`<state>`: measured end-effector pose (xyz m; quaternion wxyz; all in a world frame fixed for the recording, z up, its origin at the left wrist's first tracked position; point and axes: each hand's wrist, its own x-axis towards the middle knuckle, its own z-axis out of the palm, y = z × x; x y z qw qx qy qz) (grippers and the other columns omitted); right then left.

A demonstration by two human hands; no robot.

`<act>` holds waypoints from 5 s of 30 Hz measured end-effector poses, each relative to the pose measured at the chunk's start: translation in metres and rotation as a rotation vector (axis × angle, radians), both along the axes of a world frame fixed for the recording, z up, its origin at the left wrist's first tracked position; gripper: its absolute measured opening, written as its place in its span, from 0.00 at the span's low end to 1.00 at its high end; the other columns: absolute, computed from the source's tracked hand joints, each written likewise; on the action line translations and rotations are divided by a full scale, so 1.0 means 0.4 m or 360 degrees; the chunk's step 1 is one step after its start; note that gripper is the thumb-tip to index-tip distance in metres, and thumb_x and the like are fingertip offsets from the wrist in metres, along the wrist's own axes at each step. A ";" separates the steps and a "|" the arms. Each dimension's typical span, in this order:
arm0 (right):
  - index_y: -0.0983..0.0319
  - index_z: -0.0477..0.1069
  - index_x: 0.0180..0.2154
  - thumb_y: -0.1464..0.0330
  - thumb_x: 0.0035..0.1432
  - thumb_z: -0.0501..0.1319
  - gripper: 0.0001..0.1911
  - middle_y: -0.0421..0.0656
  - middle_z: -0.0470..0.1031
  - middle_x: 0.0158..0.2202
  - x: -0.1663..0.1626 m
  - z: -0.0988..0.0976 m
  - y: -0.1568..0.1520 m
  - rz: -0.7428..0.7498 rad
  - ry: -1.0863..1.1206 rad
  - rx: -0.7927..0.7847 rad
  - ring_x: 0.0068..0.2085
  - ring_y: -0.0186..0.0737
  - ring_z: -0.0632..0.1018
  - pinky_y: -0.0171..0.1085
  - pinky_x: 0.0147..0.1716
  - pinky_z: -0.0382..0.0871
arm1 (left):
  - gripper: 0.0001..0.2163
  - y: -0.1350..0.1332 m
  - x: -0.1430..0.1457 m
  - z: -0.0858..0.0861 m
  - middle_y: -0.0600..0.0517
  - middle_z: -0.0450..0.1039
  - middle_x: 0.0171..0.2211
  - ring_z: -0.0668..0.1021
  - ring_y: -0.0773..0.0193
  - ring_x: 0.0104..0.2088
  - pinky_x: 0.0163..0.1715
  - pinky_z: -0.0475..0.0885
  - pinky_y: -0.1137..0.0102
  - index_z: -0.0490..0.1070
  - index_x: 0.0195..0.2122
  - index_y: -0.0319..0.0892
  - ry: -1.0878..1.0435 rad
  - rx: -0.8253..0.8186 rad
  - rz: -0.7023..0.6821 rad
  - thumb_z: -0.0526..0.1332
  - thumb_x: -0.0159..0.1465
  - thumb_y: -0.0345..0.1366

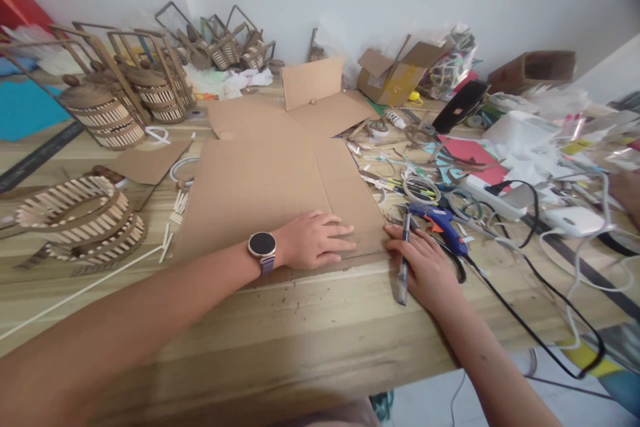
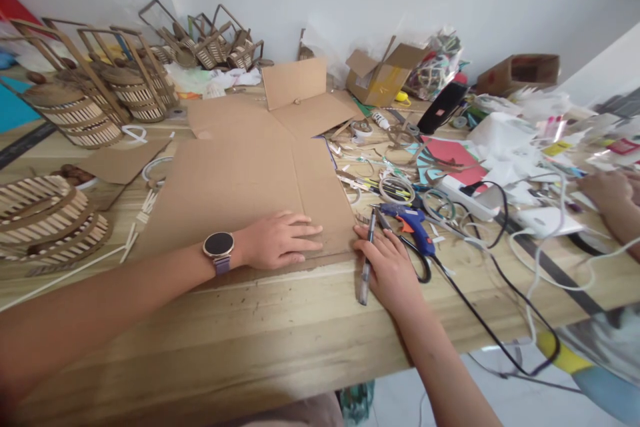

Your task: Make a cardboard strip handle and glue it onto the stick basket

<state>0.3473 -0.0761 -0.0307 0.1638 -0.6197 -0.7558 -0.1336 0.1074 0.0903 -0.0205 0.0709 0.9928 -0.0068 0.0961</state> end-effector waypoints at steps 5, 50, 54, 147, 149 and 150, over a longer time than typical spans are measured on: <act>0.56 0.67 0.42 0.80 0.54 0.52 0.17 0.48 0.75 0.56 -0.005 0.000 -0.002 -0.0011 -0.0017 0.0009 0.57 0.47 0.74 0.50 0.58 0.62 | 0.18 0.000 0.000 0.002 0.52 0.64 0.64 0.66 0.51 0.60 0.56 0.62 0.56 0.68 0.59 0.51 0.0001 0.0006 -0.0006 0.49 0.72 0.44; 0.58 0.67 0.41 0.77 0.60 0.52 0.12 0.49 0.77 0.53 -0.005 0.001 0.001 0.0005 -0.0062 0.0102 0.53 0.49 0.77 0.52 0.56 0.62 | 0.18 0.003 0.001 -0.003 0.54 0.64 0.64 0.66 0.52 0.60 0.55 0.64 0.57 0.68 0.60 0.53 -0.0005 0.0027 0.0012 0.48 0.72 0.42; 0.56 0.68 0.41 0.77 0.59 0.53 0.13 0.47 0.77 0.53 -0.003 -0.003 0.001 -0.0007 0.0007 0.0103 0.55 0.49 0.76 0.54 0.56 0.62 | 0.18 0.004 0.002 -0.004 0.54 0.64 0.64 0.66 0.52 0.60 0.55 0.64 0.57 0.68 0.59 0.53 0.0002 0.0015 0.0014 0.49 0.72 0.41; 0.57 0.69 0.38 0.74 0.63 0.53 0.08 0.48 0.81 0.47 0.008 0.011 0.011 0.0063 -0.0145 0.0203 0.46 0.53 0.80 0.61 0.55 0.57 | 0.21 0.007 -0.005 0.024 0.54 0.55 0.68 0.53 0.55 0.69 0.68 0.51 0.62 0.60 0.65 0.42 0.0300 -0.0040 -0.0096 0.47 0.72 0.37; 0.57 0.69 0.37 0.74 0.64 0.54 0.08 0.48 0.81 0.47 0.008 0.011 0.012 0.0059 -0.0149 0.0206 0.46 0.53 0.80 0.60 0.55 0.57 | 0.21 0.008 -0.001 0.028 0.54 0.56 0.68 0.54 0.54 0.69 0.66 0.54 0.60 0.61 0.65 0.43 0.0289 -0.0039 -0.0101 0.48 0.72 0.37; 0.57 0.69 0.37 0.74 0.63 0.54 0.08 0.48 0.81 0.47 0.008 0.010 0.012 0.0053 -0.0153 0.0205 0.46 0.53 0.80 0.60 0.55 0.57 | 0.20 0.009 0.003 0.030 0.55 0.55 0.68 0.55 0.53 0.68 0.65 0.57 0.59 0.62 0.64 0.44 0.0294 -0.0033 -0.0104 0.49 0.72 0.37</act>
